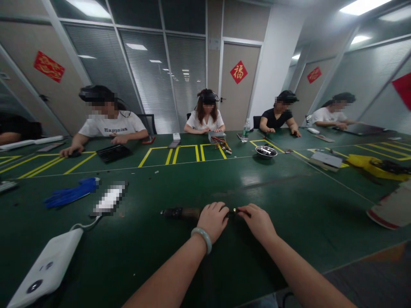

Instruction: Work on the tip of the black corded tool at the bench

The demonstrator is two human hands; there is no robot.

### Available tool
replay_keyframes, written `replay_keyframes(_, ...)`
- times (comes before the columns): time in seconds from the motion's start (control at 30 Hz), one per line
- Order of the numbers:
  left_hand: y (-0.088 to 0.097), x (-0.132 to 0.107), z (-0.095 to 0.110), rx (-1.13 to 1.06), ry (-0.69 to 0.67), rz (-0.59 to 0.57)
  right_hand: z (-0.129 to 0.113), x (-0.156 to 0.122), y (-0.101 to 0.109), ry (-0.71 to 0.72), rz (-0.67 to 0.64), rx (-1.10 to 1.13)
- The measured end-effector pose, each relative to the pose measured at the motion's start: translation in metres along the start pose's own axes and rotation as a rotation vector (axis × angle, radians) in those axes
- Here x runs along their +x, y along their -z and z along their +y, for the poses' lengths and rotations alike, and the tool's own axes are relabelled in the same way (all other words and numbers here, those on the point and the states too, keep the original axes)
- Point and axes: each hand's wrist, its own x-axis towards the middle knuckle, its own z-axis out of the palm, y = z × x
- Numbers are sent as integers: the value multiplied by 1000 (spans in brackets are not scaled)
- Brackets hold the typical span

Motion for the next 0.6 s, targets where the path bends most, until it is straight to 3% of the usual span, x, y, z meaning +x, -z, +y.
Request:
replay_keyframes(0.1, -2, 2, 1, -13, -17, -6, 1, 2, -2, 35, 33, -42)
replay_keyframes(0.4, -4, 2, -3, -101, 5, -13, 1, 7, -4, 325, -82, -335)
replay_keyframes(0.6, -1, 2, -3, -107, -15, -32, -2, 5, -3, 366, -61, -362)
